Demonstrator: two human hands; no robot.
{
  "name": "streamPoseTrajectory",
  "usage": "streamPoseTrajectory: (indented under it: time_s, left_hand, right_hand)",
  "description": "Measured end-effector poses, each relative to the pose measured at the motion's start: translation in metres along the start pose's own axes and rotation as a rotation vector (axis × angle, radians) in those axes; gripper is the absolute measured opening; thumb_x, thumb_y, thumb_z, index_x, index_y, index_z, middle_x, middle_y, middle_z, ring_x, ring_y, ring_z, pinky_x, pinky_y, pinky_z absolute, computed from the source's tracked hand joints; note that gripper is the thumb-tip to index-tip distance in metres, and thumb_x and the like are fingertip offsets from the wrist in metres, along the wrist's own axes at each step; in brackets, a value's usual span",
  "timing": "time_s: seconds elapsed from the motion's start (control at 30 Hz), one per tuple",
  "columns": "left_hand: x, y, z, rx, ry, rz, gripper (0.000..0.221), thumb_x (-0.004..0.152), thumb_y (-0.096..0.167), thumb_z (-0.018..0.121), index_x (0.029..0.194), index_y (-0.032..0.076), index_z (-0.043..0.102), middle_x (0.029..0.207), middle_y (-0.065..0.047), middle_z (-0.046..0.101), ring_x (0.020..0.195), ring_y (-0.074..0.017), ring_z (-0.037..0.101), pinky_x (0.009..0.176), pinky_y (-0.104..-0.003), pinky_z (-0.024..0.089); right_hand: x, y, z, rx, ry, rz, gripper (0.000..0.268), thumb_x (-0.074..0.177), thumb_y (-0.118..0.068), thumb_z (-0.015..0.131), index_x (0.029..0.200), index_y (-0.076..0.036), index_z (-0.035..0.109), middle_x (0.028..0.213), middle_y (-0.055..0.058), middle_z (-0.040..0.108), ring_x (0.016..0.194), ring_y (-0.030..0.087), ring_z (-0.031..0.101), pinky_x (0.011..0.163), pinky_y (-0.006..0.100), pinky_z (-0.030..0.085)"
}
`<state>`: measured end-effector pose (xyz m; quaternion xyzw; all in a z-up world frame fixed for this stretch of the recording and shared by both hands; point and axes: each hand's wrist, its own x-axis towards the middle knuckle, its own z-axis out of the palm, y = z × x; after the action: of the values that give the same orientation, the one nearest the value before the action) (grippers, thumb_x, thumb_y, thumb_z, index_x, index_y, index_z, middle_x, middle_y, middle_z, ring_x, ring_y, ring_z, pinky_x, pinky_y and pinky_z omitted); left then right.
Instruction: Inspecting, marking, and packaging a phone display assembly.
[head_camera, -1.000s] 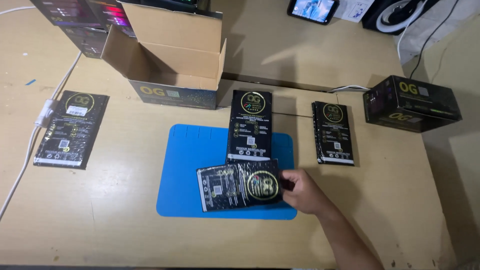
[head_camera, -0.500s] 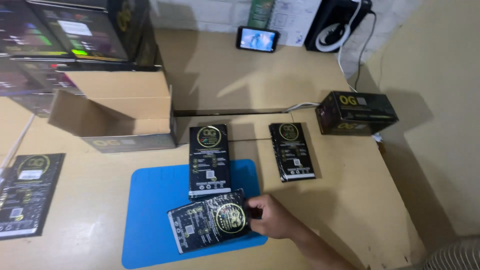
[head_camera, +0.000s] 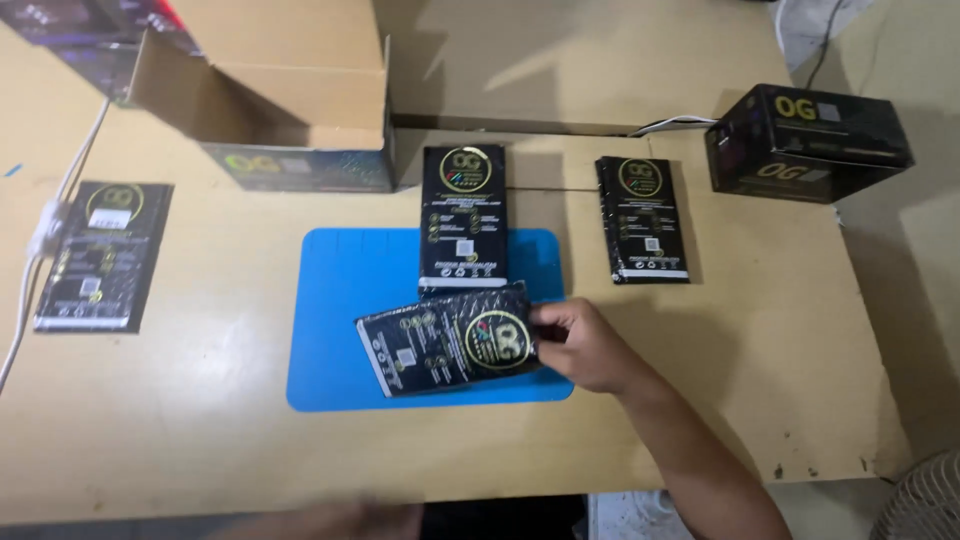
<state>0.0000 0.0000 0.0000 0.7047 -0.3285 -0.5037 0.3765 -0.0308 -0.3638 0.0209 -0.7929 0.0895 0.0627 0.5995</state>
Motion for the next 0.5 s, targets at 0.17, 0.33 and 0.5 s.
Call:
streamPoseTrajectory:
  time_s: [0.17,0.33,0.5]
  left_hand:
    - [0.036,0.093,-0.053,0.861,0.543,0.564,0.107,0.084,0.075,0.068,0.160,0.012,0.026,0.164,-0.028,0.027,0.152,-0.0466,0.028,0.121,-0.063,0.023]
    - [0.092,0.088,-0.046,1.364,0.701,0.481,0.115,0.080,0.077,0.070,0.161,0.007,0.028,0.149,-0.019,0.049,0.120,-0.0363,0.055,0.088,-0.043,0.046]
    - [0.094,0.069,-0.051,1.199,0.748,0.554,0.095,0.090,0.061,0.066,0.157,0.000,0.036,0.126,-0.018,0.060,0.099,-0.0335,0.060,0.072,-0.042,0.050]
  right_hand:
    - [0.001,0.005,0.010,0.131,-0.007,-0.009,0.031,0.086,-0.001,0.066,0.115,0.001,0.078,0.120,0.010,0.078,0.110,0.017,0.071,0.096,0.032,0.060]
    - [-0.008,0.001,0.012,0.125,0.008,-0.032,0.030,0.090,-0.002,0.061,0.116,-0.001,0.076,0.117,0.008,0.078,0.104,0.015,0.071,0.091,0.030,0.060]
    - [-0.009,0.000,-0.019,0.155,0.277,-0.053,0.014,0.096,-0.015,0.066,0.091,-0.004,0.072,0.106,0.005,0.066,0.093,0.014,0.062,0.081,0.026,0.052]
